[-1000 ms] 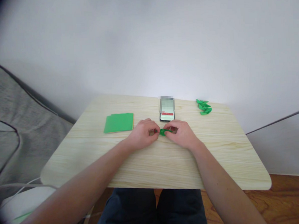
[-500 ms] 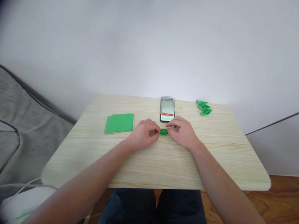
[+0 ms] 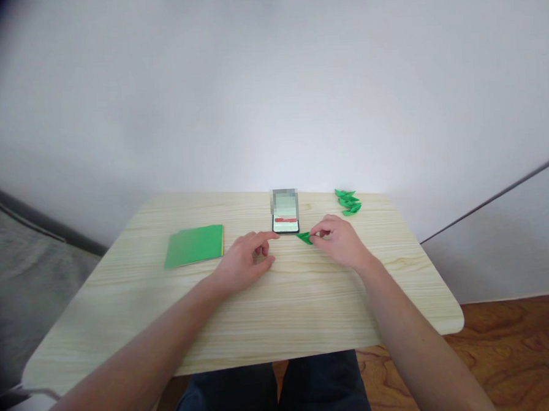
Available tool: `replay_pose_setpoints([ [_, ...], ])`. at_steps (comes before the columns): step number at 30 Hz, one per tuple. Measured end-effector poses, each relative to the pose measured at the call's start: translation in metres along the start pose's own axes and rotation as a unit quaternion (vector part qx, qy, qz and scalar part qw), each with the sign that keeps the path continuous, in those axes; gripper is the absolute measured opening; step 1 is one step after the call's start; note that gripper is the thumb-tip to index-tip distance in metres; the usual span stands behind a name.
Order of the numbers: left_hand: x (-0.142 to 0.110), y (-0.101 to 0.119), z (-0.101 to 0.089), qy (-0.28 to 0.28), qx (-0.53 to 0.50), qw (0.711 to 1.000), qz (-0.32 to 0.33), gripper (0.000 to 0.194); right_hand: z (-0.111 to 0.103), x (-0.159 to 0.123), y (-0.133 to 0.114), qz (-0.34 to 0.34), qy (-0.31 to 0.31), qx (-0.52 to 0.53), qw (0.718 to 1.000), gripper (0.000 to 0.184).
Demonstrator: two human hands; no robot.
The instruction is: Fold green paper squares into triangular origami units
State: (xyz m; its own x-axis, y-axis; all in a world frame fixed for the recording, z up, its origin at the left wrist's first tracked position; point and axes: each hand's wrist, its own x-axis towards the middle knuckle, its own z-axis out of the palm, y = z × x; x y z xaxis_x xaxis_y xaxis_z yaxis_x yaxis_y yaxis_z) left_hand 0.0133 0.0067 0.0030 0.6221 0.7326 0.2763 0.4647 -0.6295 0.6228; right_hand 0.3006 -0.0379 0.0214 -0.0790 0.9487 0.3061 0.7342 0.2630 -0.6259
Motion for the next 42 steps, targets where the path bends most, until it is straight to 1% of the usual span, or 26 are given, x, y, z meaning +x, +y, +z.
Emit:
replay_pose_setpoints([
  [2, 0.000, -0.001, 0.001, -0.004, 0.003, 1.000, 0.000, 0.041, -0.028, -0.005, 0.032, 0.038, 0.037, -0.025, 0.998, 0.011],
  [4, 0.001, -0.002, 0.001, -0.008, 0.002, 1.000, 0.004, 0.039, -0.056, -0.010, 0.067, 0.046, 0.071, -0.058, 0.995, 0.014],
  [6, 0.001, -0.003, 0.001, -0.012, 0.000, 1.000, 0.005, 0.037, -0.078, -0.013, 0.098, 0.047, 0.079, -0.097, 0.991, 0.015],
  [7, 0.001, -0.003, 0.002, -0.014, 0.000, 1.000, 0.006, 0.035, -0.086, -0.012, 0.110, 0.049, 0.087, -0.114, 0.989, 0.016],
  [8, 0.001, -0.004, 0.002, -0.016, 0.001, 1.000, 0.008, 0.034, -0.092, -0.011, 0.120, 0.051, 0.080, -0.124, 0.988, 0.016],
  [11, 0.002, -0.004, 0.001, -0.016, 0.002, 1.000, 0.010, 0.033, -0.095, -0.004, 0.137, 0.048, 0.066, -0.124, 0.989, 0.015],
  [16, 0.001, -0.004, 0.000, -0.008, 0.001, 1.000, 0.006, 0.032, -0.084, 0.008, 0.140, 0.028, 0.064, -0.115, 0.991, 0.015],
  [20, 0.001, -0.005, 0.000, -0.006, 0.000, 1.000, 0.009, 0.032, -0.081, 0.013, 0.140, 0.021, 0.069, -0.109, 0.991, 0.014],
  [27, 0.000, -0.008, 0.002, -0.004, -0.008, 1.000, 0.015, 0.031, -0.080, 0.016, 0.143, 0.041, 0.087, -0.090, 0.991, 0.015],
  [34, 0.000, -0.009, 0.003, -0.002, -0.014, 1.000, 0.015, 0.031, -0.078, 0.016, 0.139, 0.064, 0.117, -0.069, 0.989, 0.019],
  [37, 0.000, -0.009, 0.002, -0.001, -0.017, 1.000, 0.017, 0.031, -0.079, 0.014, 0.134, 0.083, 0.143, -0.069, 0.984, 0.020],
  [42, 0.001, -0.010, 0.003, 0.003, -0.017, 1.000, 0.024, 0.030, -0.085, 0.008, 0.114, 0.130, 0.239, -0.070, 0.960, 0.022],
])
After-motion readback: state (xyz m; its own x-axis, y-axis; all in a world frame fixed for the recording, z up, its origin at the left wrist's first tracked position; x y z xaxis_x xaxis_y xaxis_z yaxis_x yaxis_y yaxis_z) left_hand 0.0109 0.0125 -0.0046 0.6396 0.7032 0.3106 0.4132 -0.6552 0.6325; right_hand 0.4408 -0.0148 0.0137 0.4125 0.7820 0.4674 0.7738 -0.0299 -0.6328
